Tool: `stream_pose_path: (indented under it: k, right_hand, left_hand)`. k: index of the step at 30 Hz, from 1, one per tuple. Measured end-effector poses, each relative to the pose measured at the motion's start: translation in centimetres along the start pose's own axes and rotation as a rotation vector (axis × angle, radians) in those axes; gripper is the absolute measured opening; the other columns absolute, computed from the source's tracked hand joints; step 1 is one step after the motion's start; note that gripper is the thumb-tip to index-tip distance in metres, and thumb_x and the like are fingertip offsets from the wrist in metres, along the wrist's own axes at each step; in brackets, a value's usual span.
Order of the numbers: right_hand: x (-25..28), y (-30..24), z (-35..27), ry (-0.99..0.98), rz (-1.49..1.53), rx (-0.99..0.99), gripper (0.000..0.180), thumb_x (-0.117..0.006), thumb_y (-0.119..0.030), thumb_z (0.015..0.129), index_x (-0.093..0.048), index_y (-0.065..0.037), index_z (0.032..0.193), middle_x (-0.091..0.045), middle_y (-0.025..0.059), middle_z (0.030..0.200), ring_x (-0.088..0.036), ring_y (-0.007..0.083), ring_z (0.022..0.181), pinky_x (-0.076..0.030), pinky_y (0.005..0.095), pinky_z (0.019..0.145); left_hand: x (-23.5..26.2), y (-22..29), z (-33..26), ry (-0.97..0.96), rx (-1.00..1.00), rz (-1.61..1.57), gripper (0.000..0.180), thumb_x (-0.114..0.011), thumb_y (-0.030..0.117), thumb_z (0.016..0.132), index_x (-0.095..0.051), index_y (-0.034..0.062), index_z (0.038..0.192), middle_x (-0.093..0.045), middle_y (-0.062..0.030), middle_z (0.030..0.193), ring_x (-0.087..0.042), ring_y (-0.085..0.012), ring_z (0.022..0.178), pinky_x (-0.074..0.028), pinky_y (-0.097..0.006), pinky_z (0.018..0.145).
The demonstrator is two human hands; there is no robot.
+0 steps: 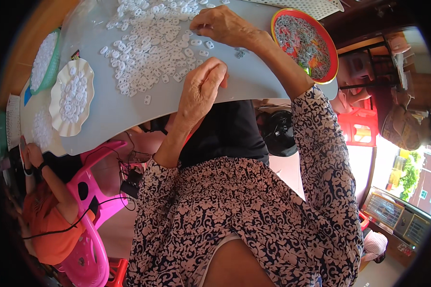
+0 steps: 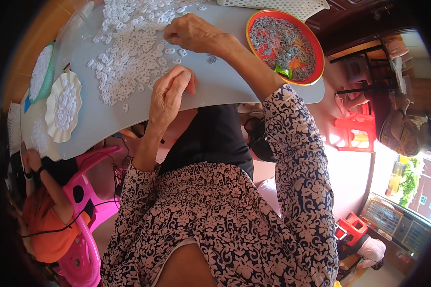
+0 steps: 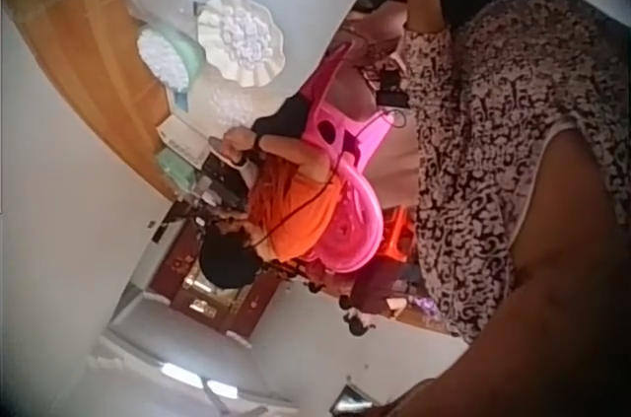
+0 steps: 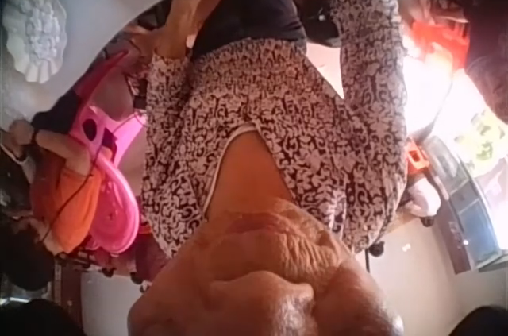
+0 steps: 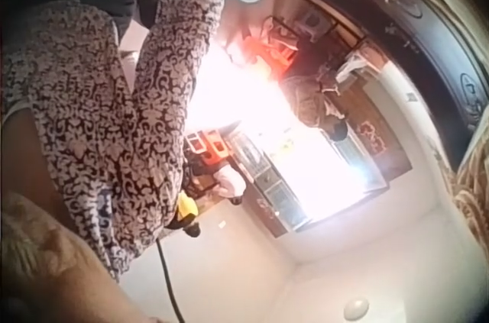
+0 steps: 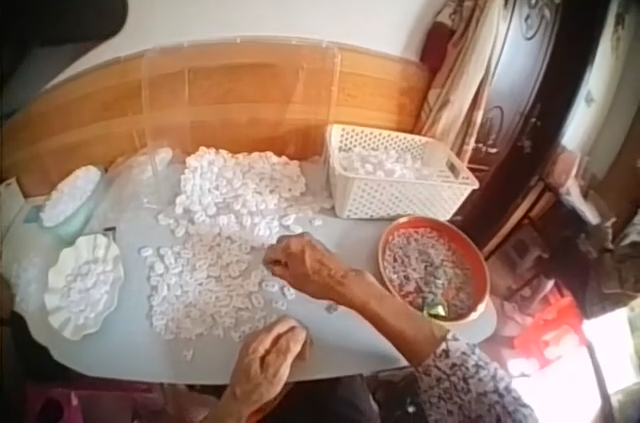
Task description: Assembling small plastic and metal components by hand at a workbench.
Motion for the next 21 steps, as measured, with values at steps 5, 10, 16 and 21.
stream_pose_path:
  k: [5,10,16,21]
  right_hand:
    - [0.4,0.0,0.0,-0.015,0.006,-0.07,0.013,-0.059,-0.008,0.078,-0.068,-0.003,0.086,-0.067,0.0142,0.08,-0.064,0.0297,0.074,-0.05,0.0363,0.072]
    - [0.7,1.3,-0.5,-0.022,-0.078,-0.058,0.013,-0.061,-0.01,0.077,-0.069,-0.004,0.087,-0.067,0.0152,0.082,-0.064,0.0298,0.074,-0.051,0.0361,0.073]
    - [0.0,0.9,0.3,-0.126,-0.226,-0.109,0.011,-0.062,-0.009,0.076,-0.068,-0.004,0.083,-0.066,0.0158,0.081,-0.065,0.0304,0.08,-0.05,0.0369,0.075]
    - [-0.4,1.0,1.0,-0.16,-0.246,-0.126,0.011,-0.063,-0.007,0.074,-0.068,-0.004,0.084,-0.066,0.0159,0.083,-0.064,0.0306,0.083,-0.05,0.0373,0.077]
  left_hand:
    - [0.0,0.0,0.0,0.002,-0.011,-0.013,0.024,-0.046,0.019,0.093,-0.051,0.0,0.079,-0.049,-0.0032,0.064,-0.045,-0.0112,0.062,-0.039,-0.025,0.061]
    - [-0.1,0.1,0.0,-0.009,-0.001,-0.007,0.024,-0.046,0.019,0.093,-0.052,0.0004,0.08,-0.05,-0.0031,0.065,-0.045,-0.0109,0.063,-0.039,-0.024,0.061]
    - [0.0,0.0,0.0,-0.01,-0.004,-0.007,0.027,-0.045,0.021,0.094,-0.054,0.0,0.08,-0.051,-0.0029,0.064,-0.046,-0.0109,0.065,-0.039,-0.024,0.065]
    - [0.0,-0.2,0.2,-0.016,0.002,0.029,0.03,-0.044,0.022,0.094,-0.055,-0.001,0.079,-0.053,-0.0032,0.064,-0.047,-0.0115,0.066,-0.039,-0.025,0.068]
Point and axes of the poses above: each hand's wrist, its own z-axis towards the middle knuckle, its own x-axis out of the back of the hand, y = z × x, the point moved 3 cm from there along z, towards the middle knuckle
